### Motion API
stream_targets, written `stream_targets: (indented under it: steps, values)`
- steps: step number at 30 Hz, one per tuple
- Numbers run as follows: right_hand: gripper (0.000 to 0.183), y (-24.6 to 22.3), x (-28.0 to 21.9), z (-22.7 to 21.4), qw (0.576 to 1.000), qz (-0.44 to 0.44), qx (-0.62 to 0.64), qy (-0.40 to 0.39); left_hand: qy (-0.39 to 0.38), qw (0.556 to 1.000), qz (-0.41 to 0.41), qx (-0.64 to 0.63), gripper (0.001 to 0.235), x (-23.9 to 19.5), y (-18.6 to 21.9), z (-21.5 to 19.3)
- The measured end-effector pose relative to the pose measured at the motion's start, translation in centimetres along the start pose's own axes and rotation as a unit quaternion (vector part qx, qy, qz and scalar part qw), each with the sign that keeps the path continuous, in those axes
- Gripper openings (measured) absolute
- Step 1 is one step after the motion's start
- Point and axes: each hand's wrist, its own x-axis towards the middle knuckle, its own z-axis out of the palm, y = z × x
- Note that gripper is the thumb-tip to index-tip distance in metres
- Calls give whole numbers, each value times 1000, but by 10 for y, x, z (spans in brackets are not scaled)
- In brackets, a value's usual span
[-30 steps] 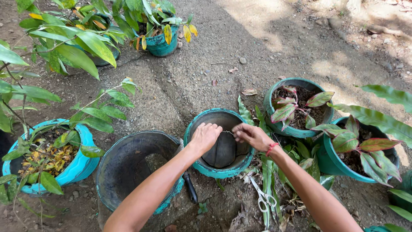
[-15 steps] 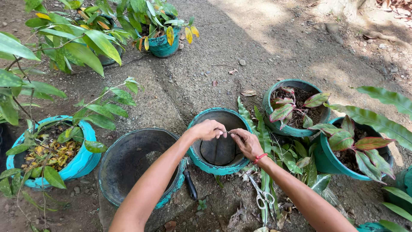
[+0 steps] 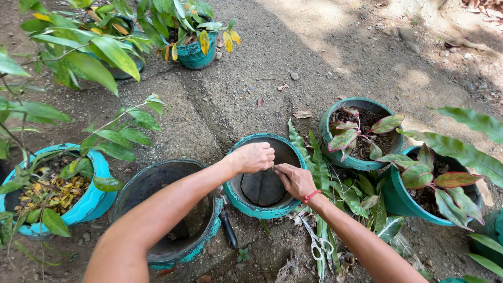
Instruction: The person repairs a broken green plastic planter by securing its split sections with a wire. They use a small trowel to adjust the planter's position and a pair of scissors to cut the wire after wrapping it around the planter's rim.
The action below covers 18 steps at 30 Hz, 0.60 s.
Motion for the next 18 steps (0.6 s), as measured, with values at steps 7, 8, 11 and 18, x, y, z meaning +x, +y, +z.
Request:
stream_targets:
  steps: [7, 8, 11, 18]
  values:
    - [17, -2, -4, -14, 999, -45, 16, -19, -92, 941, -208, -251, 18, -2, 26, 1]
    - [17, -3, -3, -17, 998, -44, 12, -42, -151, 917, -224, -293, 20, -2, 24, 0]
    - [17, -4, 2, -22, 994, -64, 10, -91, -285, 826, -237, -426, 26, 6, 9, 13]
    - [18, 0, -2, -23, 990, -88, 17, -105, -400, 610, -201, -653, 25, 29, 3, 76]
